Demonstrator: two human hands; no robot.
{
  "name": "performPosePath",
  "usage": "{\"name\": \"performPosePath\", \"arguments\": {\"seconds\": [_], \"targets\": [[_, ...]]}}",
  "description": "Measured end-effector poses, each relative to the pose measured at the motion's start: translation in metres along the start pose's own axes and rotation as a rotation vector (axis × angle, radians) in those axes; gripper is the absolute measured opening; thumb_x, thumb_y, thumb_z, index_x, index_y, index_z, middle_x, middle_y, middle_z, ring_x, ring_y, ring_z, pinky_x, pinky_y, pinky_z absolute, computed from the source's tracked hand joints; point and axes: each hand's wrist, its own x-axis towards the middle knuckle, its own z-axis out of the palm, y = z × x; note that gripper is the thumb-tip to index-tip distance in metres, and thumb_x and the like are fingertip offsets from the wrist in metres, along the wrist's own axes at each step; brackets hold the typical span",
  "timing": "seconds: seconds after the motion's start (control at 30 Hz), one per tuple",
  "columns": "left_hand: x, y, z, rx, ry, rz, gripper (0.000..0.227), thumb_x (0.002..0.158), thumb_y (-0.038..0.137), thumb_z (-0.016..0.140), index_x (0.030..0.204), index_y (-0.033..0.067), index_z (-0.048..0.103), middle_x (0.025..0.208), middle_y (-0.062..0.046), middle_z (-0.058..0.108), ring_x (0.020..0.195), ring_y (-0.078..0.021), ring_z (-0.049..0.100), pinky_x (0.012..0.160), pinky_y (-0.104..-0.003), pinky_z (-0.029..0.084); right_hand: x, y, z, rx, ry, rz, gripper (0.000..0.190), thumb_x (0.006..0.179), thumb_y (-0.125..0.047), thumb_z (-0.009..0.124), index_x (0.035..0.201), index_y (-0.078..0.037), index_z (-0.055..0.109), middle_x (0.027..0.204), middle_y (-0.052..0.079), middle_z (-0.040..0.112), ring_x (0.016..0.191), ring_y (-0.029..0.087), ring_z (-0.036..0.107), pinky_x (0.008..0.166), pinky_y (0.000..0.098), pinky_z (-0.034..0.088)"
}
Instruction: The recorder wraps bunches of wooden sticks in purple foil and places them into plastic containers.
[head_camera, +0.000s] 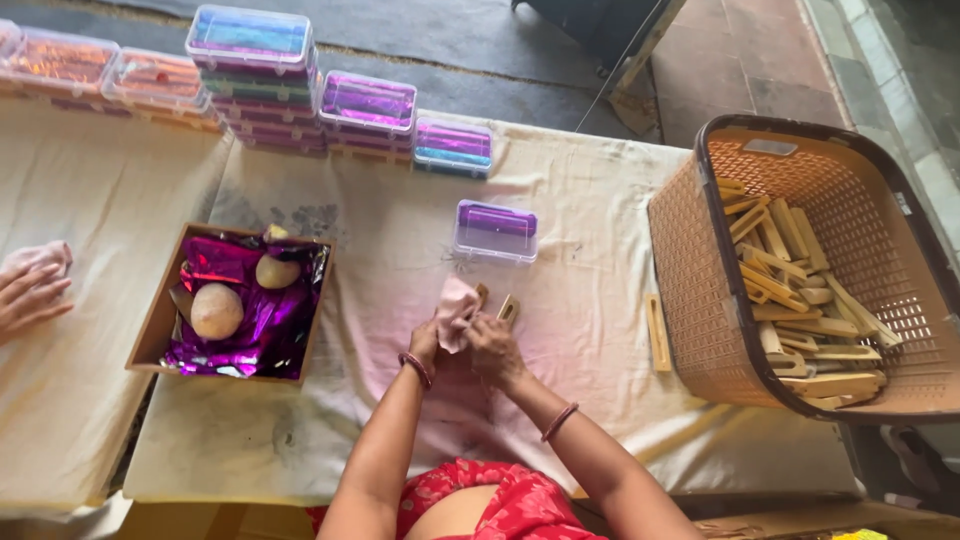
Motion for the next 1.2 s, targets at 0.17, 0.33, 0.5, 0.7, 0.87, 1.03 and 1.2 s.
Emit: {"name": "performPosePath", "arguments": {"seconds": [0.17, 0.33, 0.5, 0.7, 0.87, 1.03, 1.2], "targets": [[0.037, -0.033, -0.018, 0.022, 0.046, 0.009, 0.055, 0.102, 0.049, 0.050, 0.110, -0.0003, 0.071, 0.092, -0.010, 0.076, 0.076, -0.0180, 0.074, 0.064, -0.032, 0.061, 0.006, -0.006, 0.002, -0.055, 0.056, -0.219, 0.029, 0.087, -0.017, 0.062, 0.113, -0.003, 0.067, 0.108, 0.014, 0.071, 0.111, 0.030, 0.067, 0.097, 0.0445, 0.051], [0.042, -0.050, -0.027, 0.272, 0.163, 0.173, 0.058, 0.101, 0.055, 0.060, 0.093, 0.0003, 0.078, 0.079, -0.005, 0.072, 0.065, -0.0118, 0.062, 0.053, -0.028, 0.049, 0.028, 0.011, -0.022, -0.040, -0.109, -0.158, 0.041, 0.082, -0.012, 0.058, 0.121, -0.005, 0.069, 0.104, 0.014, 0.073, 0.099, 0.029, 0.067, 0.090, 0.0445, 0.051], [-0.004, -0.007, 0.006, 0.139, 0.131, 0.004, 0.059, 0.089, 0.059, 0.070, 0.087, 0.0001, 0.074, 0.074, -0.006, 0.071, 0.058, -0.0117, 0.066, 0.053, -0.028, 0.059, 0.023, 0.030, -0.010, -0.144, 0.021, -0.025, 0.042, 0.086, -0.007, 0.056, 0.127, -0.012, 0.067, 0.110, 0.008, 0.073, 0.109, 0.028, 0.066, 0.091, 0.0456, 0.051], [-0.011, 0.005, 0.011, 0.155, 0.147, -0.006, 0.065, 0.088, 0.068, 0.057, 0.088, 0.0059, 0.076, 0.076, -0.007, 0.074, 0.061, -0.0129, 0.069, 0.053, -0.028, 0.056, 0.015, -0.015, -0.029, -0.072, -0.205, 0.053, 0.056, 0.074, -0.006, 0.062, 0.130, -0.003, 0.062, 0.108, 0.016, 0.069, 0.109, 0.032, 0.063, 0.084, 0.0446, 0.052], [0.020, -0.021, -0.011, 0.162, 0.139, 0.011, 0.063, 0.092, 0.064, 0.061, 0.092, 0.0026, 0.073, 0.081, -0.007, 0.072, 0.068, -0.0145, 0.067, 0.060, -0.030, 0.056, 0.026, 0.042, 0.010, 0.889, -0.240, 0.293, 0.035, 0.088, 0.000, 0.052, 0.121, -0.003, 0.064, 0.104, 0.009, 0.068, 0.100, 0.026, 0.067, 0.088, 0.0398, 0.056], [-0.002, -0.003, 0.002, 0.167, 0.125, -0.003, 0.066, 0.095, 0.063, 0.065, 0.098, -0.0029, 0.066, 0.085, -0.008, 0.068, 0.070, -0.0176, 0.063, 0.062, -0.033, 0.051, 0.060, 0.028, -0.024, 0.690, -0.267, 0.857, 0.024, 0.091, -0.003, 0.055, 0.115, 0.002, 0.058, 0.088, 0.012, 0.064, 0.081, 0.030, 0.072, 0.070, 0.0429, 0.060], [0.000, -0.002, 0.004, 0.203, 0.191, -0.029, 0.076, 0.090, 0.068, 0.060, 0.113, -0.0020, 0.075, 0.097, -0.009, 0.076, 0.085, -0.0171, 0.071, 0.073, -0.032, 0.059, 0.025, -0.027, 0.025, 0.087, 0.310, 0.118, 0.018, 0.092, -0.013, 0.063, 0.102, -0.001, 0.071, 0.111, 0.015, 0.069, 0.102, 0.030, 0.066, 0.088, 0.0423, 0.059]]}}
